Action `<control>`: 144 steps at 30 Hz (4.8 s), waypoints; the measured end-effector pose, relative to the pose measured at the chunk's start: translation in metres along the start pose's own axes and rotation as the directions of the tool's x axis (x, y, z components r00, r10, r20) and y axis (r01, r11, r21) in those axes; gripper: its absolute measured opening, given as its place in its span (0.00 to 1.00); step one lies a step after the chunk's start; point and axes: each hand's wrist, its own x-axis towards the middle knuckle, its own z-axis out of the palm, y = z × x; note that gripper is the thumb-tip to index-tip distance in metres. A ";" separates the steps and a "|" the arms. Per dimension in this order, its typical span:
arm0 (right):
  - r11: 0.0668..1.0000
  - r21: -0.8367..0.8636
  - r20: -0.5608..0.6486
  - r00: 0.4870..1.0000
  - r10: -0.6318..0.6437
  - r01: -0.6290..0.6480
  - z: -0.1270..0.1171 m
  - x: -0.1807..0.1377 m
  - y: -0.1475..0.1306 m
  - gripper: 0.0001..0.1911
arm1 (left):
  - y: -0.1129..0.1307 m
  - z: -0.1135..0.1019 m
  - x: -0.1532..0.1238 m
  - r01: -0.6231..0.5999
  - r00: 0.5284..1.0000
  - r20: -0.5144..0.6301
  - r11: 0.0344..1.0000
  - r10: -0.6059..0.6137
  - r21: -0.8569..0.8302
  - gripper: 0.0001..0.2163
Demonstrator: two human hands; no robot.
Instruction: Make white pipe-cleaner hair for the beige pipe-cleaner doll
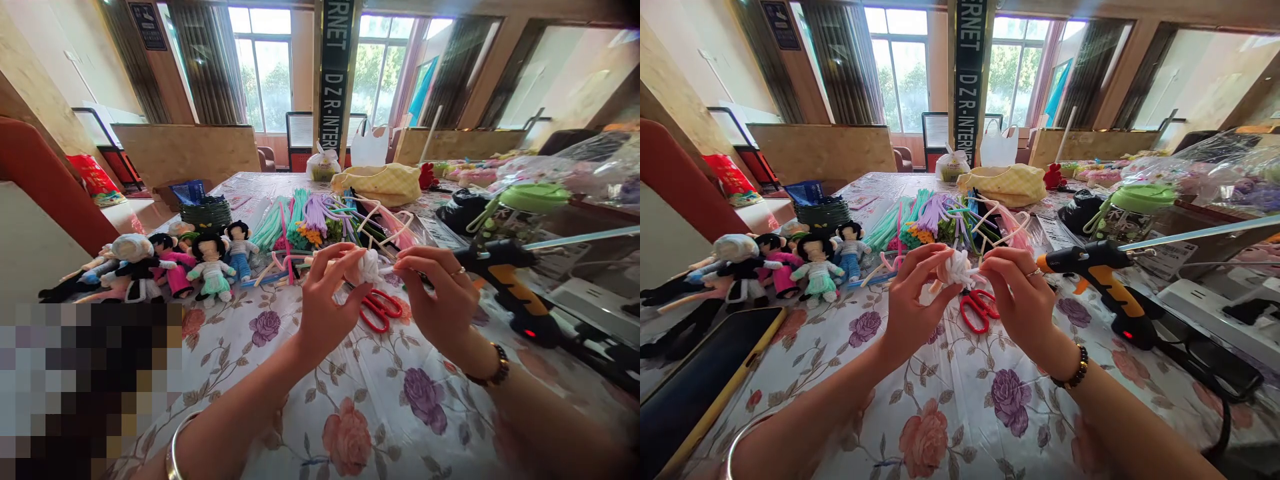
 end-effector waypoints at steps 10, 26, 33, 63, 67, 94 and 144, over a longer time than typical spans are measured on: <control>0.997 -0.042 0.032 0.998 -0.061 0.062 -0.002 0.002 -0.006 0.08 | 0.003 0.000 0.001 -0.049 0.999 0.004 0.998 0.049 0.029 0.19; 0.990 -0.102 0.123 0.988 -0.089 0.102 -0.004 -0.008 0.000 0.11 | 0.004 -0.001 0.001 -0.081 0.997 0.004 0.995 0.081 0.065 0.18; 0.989 -0.104 0.134 0.987 -0.092 0.107 -0.003 -0.008 0.004 0.11 | 0.004 -0.001 0.002 -0.074 0.997 -0.003 0.996 0.074 0.050 0.18; 0.998 -0.052 0.116 0.993 -0.026 0.032 -0.002 0.000 -0.006 0.08 | 0.003 -0.002 0.001 -0.016 0.999 0.041 0.999 0.017 -0.030 0.18; 0.999 -0.042 0.089 0.996 -0.011 0.015 -0.003 0.000 -0.009 0.08 | 0.004 -0.002 0.001 0.023 0.998 0.054 0.993 -0.017 -0.116 0.18; 0.995 0.063 0.099 0.993 0.068 -0.074 -0.003 0.001 -0.010 0.08 | 0.004 -0.002 0.002 0.002 0.998 0.067 0.985 0.010 -0.173 0.18; 0.909 0.206 0.183 0.927 0.327 -0.362 -0.002 0.000 -0.012 0.05 | 0.007 -0.001 0.003 0.100 0.995 0.040 0.975 -0.094 -0.198 0.17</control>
